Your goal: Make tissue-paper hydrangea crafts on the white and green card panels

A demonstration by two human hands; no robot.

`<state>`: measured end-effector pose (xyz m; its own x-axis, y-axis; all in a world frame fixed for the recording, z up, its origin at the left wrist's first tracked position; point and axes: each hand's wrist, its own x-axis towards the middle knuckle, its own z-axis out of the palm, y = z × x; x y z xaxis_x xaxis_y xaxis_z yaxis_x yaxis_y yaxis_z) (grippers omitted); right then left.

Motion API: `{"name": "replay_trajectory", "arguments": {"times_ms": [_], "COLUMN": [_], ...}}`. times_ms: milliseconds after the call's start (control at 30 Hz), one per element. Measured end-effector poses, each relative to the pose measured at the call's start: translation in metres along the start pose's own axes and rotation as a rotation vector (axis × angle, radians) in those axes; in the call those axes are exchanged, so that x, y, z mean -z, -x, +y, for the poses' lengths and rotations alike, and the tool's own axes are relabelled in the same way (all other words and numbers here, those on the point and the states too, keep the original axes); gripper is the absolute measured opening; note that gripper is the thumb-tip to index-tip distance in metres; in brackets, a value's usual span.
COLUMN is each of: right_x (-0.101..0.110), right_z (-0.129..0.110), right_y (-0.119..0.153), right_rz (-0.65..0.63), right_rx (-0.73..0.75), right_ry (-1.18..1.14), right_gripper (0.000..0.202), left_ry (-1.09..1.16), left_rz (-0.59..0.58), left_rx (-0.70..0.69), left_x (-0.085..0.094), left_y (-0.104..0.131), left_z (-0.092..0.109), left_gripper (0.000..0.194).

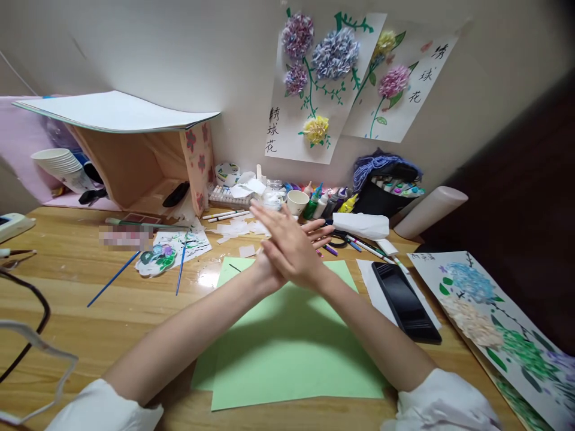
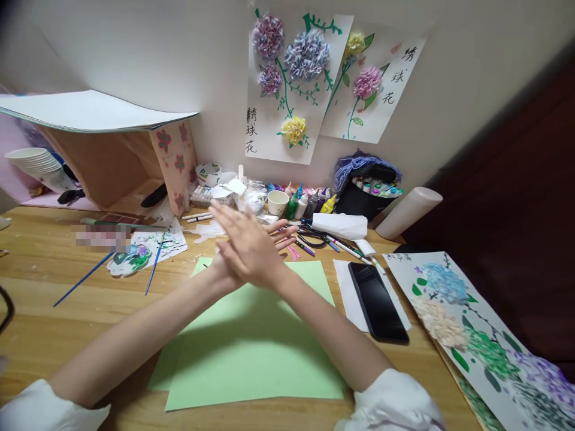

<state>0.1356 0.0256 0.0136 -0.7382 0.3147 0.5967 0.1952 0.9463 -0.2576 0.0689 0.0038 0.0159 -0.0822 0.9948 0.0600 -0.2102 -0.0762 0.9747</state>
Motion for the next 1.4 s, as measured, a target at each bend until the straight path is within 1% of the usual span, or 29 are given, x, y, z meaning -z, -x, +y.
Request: {"name": "replay_trajectory", "arguments": {"times_ms": [67, 100, 167, 233, 267, 300, 400, 467, 567, 633, 667, 733, 800, 867, 967, 1033, 1100, 1200, 1267, 1333, 1400], "right_x": [0.010, 0.014, 0.017, 0.011, 0.006, -0.001, -0.020, -0.029, -0.035, -0.037, -0.038, -0.042, -0.046, -0.049, -0.050, -0.051, -0.051, -0.055, -0.059, -0.063, -0.065], "right_z": [0.016, 0.024, 0.036, 0.041, 0.041, 0.040, 0.035, 0.029, 0.018, 0.008, 0.003, -0.007, -0.015, -0.018, -0.017, -0.015, -0.014, -0.012, -0.010, -0.006, -0.001], "right_y": [0.002, 0.003, 0.008, 0.014, 0.016, 0.019, 0.023, 0.023, 0.024, 0.025, 0.027, 0.030, 0.033, 0.036, 0.040, 0.043, 0.047, 0.052, 0.056, 0.059, 0.062], "right_rz": [-0.042, -0.093, -0.185, -0.265, -0.302, -0.334, -0.409, -0.428, -0.380, -0.332, -0.304, -0.246, -0.202, -0.210, -0.273, -0.278, -0.235, -0.105, -0.031, -0.001, 0.009], "right_rx": [-0.037, -0.059, -0.121, -0.196, -0.233, -0.271, -0.367, -0.405, -0.417, -0.389, -0.363, -0.307, -0.279, -0.293, -0.350, -0.374, -0.396, -0.438, -0.480, -0.534, -0.552], "right_ry": [-0.042, -0.071, -0.144, -0.247, -0.312, -0.383, -0.593, -0.694, -0.746, -0.731, -0.713, -0.660, -0.610, -0.605, -0.659, -0.705, -0.745, -0.746, -0.745, -0.751, -0.738], "right_gripper": [0.063, 0.070, 0.076, 0.071, 0.066, 0.061, 0.051, 0.048, 0.044, 0.047, 0.049, 0.046, 0.035, 0.031, 0.035, 0.038, 0.039, 0.034, 0.030, 0.027, 0.025], "left_ry": [-0.069, -0.024, 0.213, 0.393, 0.403, 0.377, 0.216, 0.098, 0.005, -0.013, -0.025, -0.050, -0.058, -0.041, 0.011, 0.068, 0.126, 0.173, 0.165, 0.135, 0.108], "left_rz": [-0.081, -0.143, -0.256, -0.317, -0.320, -0.318, -0.276, -0.221, -0.094, -0.018, -0.002, -0.012, -0.043, -0.059, -0.072, -0.081, -0.084, -0.053, -0.018, 0.013, 0.022], "left_rx": [0.087, 0.151, 0.282, 0.374, 0.384, 0.378, 0.322, 0.278, 0.240, 0.254, 0.265, 0.274, 0.268, 0.277, 0.314, 0.333, 0.364, 0.418, 0.429, 0.423, 0.416], "left_x": [0.011, 0.020, 0.039, 0.058, 0.067, 0.074, 0.090, 0.098, 0.107, 0.111, 0.112, 0.113, 0.112, 0.112, 0.113, 0.115, 0.116, 0.117, 0.118, 0.118, 0.118], "left_y": [0.006, 0.009, 0.015, 0.022, 0.025, 0.030, 0.045, 0.054, 0.063, 0.067, 0.069, 0.071, 0.074, 0.076, 0.077, 0.078, 0.078, 0.077, 0.076, 0.076, 0.076], "left_z": [0.000, 0.000, -0.002, -0.006, -0.009, -0.013, -0.021, -0.025, -0.029, -0.032, -0.034, -0.037, -0.039, -0.040, -0.042, -0.043, -0.044, -0.047, -0.050, -0.052, -0.054], "left_gripper": [0.054, 0.052, 0.040, 0.021, 0.014, 0.013, 0.024, 0.027, 0.033, 0.037, 0.039, 0.042, 0.044, 0.045, 0.042, 0.041, 0.043, 0.047, 0.047, 0.047, 0.046]}}
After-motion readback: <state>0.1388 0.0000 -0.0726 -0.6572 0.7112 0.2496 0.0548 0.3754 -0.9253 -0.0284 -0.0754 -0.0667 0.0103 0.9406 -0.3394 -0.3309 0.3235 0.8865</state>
